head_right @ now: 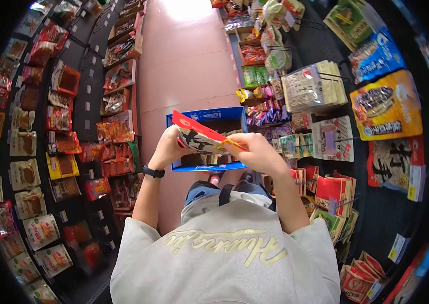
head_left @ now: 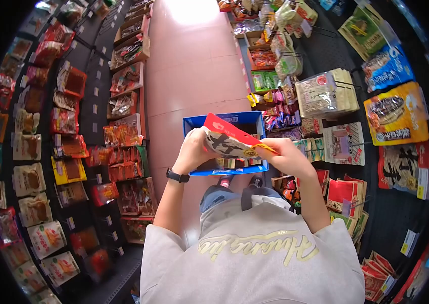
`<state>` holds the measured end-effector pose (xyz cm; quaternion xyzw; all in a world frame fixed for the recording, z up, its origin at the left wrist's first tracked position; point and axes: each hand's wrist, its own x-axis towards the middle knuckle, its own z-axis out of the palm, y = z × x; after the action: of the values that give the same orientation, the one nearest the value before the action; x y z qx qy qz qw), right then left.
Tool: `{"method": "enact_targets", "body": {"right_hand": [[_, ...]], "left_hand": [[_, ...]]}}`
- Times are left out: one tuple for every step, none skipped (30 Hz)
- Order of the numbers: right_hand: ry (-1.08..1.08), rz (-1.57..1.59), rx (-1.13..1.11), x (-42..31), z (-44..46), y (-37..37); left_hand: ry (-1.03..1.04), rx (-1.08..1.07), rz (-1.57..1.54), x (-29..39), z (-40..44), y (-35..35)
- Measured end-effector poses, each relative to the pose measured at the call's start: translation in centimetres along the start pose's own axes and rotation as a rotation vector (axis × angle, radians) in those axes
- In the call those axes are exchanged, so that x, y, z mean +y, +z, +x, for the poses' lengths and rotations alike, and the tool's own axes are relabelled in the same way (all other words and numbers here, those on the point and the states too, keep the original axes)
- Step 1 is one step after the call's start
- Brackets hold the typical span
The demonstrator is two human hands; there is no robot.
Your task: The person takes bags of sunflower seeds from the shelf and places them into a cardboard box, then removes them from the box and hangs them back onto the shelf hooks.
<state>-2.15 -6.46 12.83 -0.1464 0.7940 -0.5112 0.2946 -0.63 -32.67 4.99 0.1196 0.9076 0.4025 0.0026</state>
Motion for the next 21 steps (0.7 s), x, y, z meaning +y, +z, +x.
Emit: {"method": "enact_targets", "body": {"right_hand": [[-0.021,-0.034,0.034,0.3,0.9,1.3],[0.009,-0.097,0.016,0.3,1.9,2.2],[0.039,-0.161,-0.001,0.4,2.9,3.1],[0.004,-0.145,0.047,1.4,3.9,4.4],[-0.033,-0.128,0.096,3.0,5.1,5.9],[-0.024,-0.13,0.121,4.8,6.2,7.3],[0.008,-0.108,0.145,5.4,6.8,8.6],[0.068,-0.029,0.162,7.2,7.6,10.2],[0.129,0.049,0.18,9.3,8.5,11.8],[0.231,0.228,0.202,10.8,9.0,13.2],[0.302,0.26,0.119,13.1,9.7,14.2],[0.337,0.326,0.156,14.0,10.0,15.2],[0.373,0.392,0.192,14.9,10.0,16.6],[0.362,0.493,0.266,17.3,10.4,18.5],[0.382,0.571,0.286,18.5,10.6,19.7],[0.401,0.529,0.255,19.5,10.8,20.6],[0.419,0.487,0.226,20.6,11.0,21.5],[0.45,0.473,0.252,20.8,11.3,22.1],[0.457,0.344,0.184,21.1,11.4,22.2],[0.462,0.216,0.116,21.5,11.7,22.1],[0.464,0.087,0.048,21.4,12.0,21.9]], "left_hand": [[-0.024,-0.01,0.066,-1.1,-0.2,-0.1],[-0.049,-0.022,0.131,-2.3,-0.5,0.0],[-0.066,0.007,0.114,-3.6,-0.8,0.4],[-0.082,0.037,0.099,-5.2,-0.9,1.0],[-0.095,0.066,0.085,-7.1,-1.1,1.9],[-0.172,0.007,0.079,-9.7,-1.5,2.9],[-0.195,0.089,0.114,-11.0,-2.0,3.9],[-0.217,0.171,0.148,-11.6,-2.4,5.1],[-0.239,0.252,0.183,-12.0,-2.7,6.2],[-0.377,0.198,0.105,-12.1,-3.2,7.1],[-0.422,0.208,0.077,-12.3,-3.6,8.1],[-0.39,0.185,0.122,-12.2,-3.9,9.0],[-0.36,0.16,0.167,-12.1,-4.1,9.8],[-0.365,0.198,-0.055,-12.2,-4.3,10.8],[-0.413,0.192,-0.226,-12.1,-4.5,12.0],[-0.438,0.177,-0.297,-12.3,-4.8,13.2],[-0.461,0.162,-0.369,-12.6,-5.1,14.4],[-0.544,0.139,-0.44,-12.3,-5.0,14.8],[-0.56,0.148,-0.45,-13.1,-5.2,16.0],[-0.582,0.145,-0.429,-13.5,-5.2,16.6],[-0.602,0.141,-0.409,-13.9,-5.3,17.2]]}}
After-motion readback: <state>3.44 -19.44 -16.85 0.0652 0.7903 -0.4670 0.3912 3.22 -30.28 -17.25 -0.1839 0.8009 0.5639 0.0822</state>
